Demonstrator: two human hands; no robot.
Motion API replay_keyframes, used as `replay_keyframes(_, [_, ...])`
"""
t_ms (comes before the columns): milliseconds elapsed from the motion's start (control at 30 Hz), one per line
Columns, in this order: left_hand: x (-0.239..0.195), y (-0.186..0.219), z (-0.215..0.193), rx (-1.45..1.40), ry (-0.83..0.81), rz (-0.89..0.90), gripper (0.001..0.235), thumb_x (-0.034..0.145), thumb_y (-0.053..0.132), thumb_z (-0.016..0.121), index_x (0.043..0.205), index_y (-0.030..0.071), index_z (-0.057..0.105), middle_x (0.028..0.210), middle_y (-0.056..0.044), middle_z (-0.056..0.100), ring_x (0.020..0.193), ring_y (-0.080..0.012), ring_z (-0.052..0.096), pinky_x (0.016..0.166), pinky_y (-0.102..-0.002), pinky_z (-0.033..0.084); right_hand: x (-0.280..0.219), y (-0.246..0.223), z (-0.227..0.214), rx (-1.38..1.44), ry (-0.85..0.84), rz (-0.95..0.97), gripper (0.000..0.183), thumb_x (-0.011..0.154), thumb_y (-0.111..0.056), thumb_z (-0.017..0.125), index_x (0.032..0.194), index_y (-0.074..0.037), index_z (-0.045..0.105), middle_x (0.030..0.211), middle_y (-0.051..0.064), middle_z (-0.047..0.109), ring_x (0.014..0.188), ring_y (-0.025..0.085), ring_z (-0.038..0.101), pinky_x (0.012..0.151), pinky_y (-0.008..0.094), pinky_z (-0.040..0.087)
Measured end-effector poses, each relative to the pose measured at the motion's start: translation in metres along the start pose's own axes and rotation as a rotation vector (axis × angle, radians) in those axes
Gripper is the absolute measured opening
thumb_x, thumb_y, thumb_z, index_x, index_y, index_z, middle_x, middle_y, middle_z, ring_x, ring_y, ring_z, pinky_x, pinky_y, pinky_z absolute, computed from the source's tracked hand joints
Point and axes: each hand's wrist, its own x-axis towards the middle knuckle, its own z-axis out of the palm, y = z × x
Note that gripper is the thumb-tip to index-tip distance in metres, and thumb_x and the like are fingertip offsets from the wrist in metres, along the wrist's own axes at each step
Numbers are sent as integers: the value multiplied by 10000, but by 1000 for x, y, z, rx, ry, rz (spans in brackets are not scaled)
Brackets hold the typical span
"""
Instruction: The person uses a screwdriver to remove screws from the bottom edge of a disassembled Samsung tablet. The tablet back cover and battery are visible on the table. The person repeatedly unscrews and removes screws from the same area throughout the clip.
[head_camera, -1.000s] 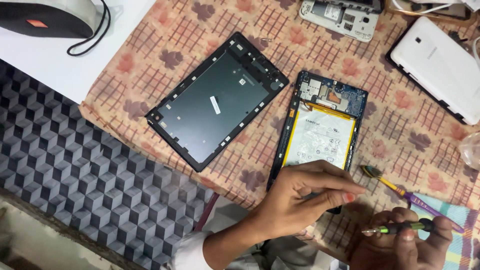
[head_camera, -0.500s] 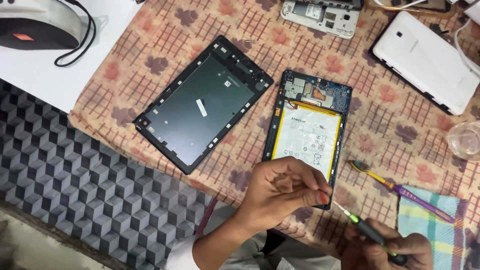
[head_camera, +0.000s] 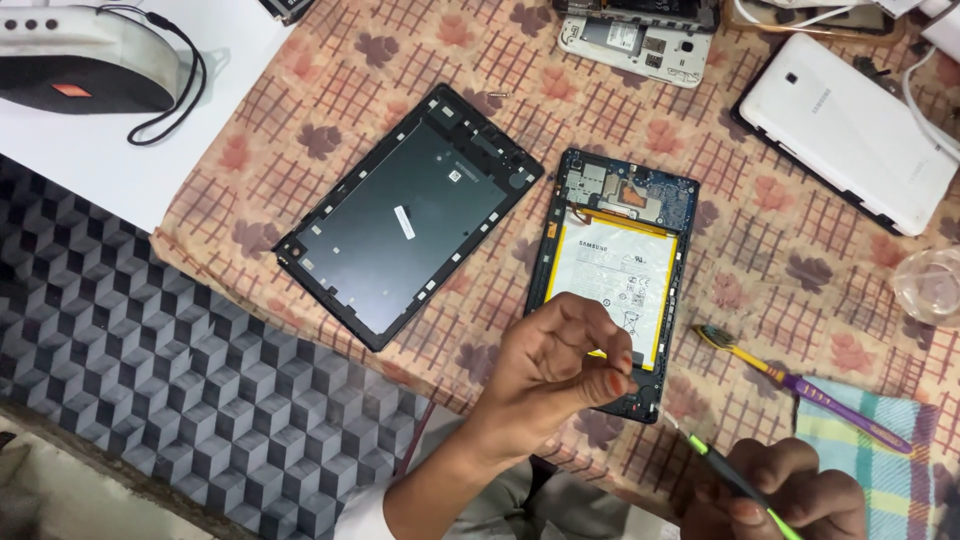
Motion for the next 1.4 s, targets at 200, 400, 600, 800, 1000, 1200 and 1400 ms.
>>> replay_keyframes(200, [-1, -1, -6, -139, -62, 25, 269, 993, -52, 735, 1177, 88, 598, 991, -41, 682, 995, -136, 644, 978, -308, 562, 1, 13, 11, 89, -49, -32, 244, 1025, 104, 709, 919, -51, 553, 802, 90, 521, 885, 285, 632, 871, 519, 586])
replay_keyframes(400, [-3, -6, -13, -184, -35, -21, 295, 897, -76, 793, 1058, 104, 622, 974, -19, 720, 1091, -164, 657, 1040, -352, 565, 18, 21, 3, -205, -411, -88, 379, 998, -81, 684, 1374, -86, 637, 1015, 198, 736, 1082, 436, 699, 963, 613, 603])
replay_keyframes(600, [-5, -8, -15, -230, -83, -60, 279, 923, -115, 776, 1040, 75, 609, 943, -87, 759, 1027, -187, 694, 1047, -374, 576, -1, 17, -20, -44, -426, 207, 375, 1110, -75, 507, 1474, -104, 594, 1234, 294, 730, 1294, 515, 558, 1049, 773, 577])
replay_keyframes(800, [-6, -7, -16, -232, -30, -147, 259, 925, -151, 734, 1036, 30, 586, 955, -147, 751, 1011, -241, 728, 1064, -430, 603, 10, 16, -27, -338, -582, 90, 470, 1065, -71, 596, 1523, -165, 547, 1234, 220, 764, 1282, 451, 603, 1106, 670, 522])
replay_keyframes(1000, [-5, -7, -16, -197, -16, -151, 338, 911, -178, 724, 910, 69, 492, 1006, -179, 749, 1060, -274, 739, 980, -416, 620, 20, 10, 4, -407, -571, -39, 432, 1084, -145, 593, 1512, -103, 558, 1204, 245, 762, 1180, 462, 669, 1029, 622, 595])
replay_keyframes(1200, [-5, -6, -14, -139, -54, -103, 399, 943, -180, 736, 877, 89, 449, 962, -192, 736, 999, -238, 732, 935, -357, 632, 12, 15, 1, -410, -469, -98, 378, 1115, -234, 580, 1452, -65, 593, 1118, 259, 770, 1097, 430, 696, 971, 573, 599])
replay_keyframes(1400, [-3, -6, -5, 83, -28, -40, 380, 954, -180, 675, 827, 76, 425, 1041, -228, 735, 992, -238, 737, 874, -363, 646, 5, 38, 12, -358, -207, -332, 337, 1101, -340, 548, 1257, -71, 675, 934, 149, 791, 997, 320, 717, 897, 476, 617])
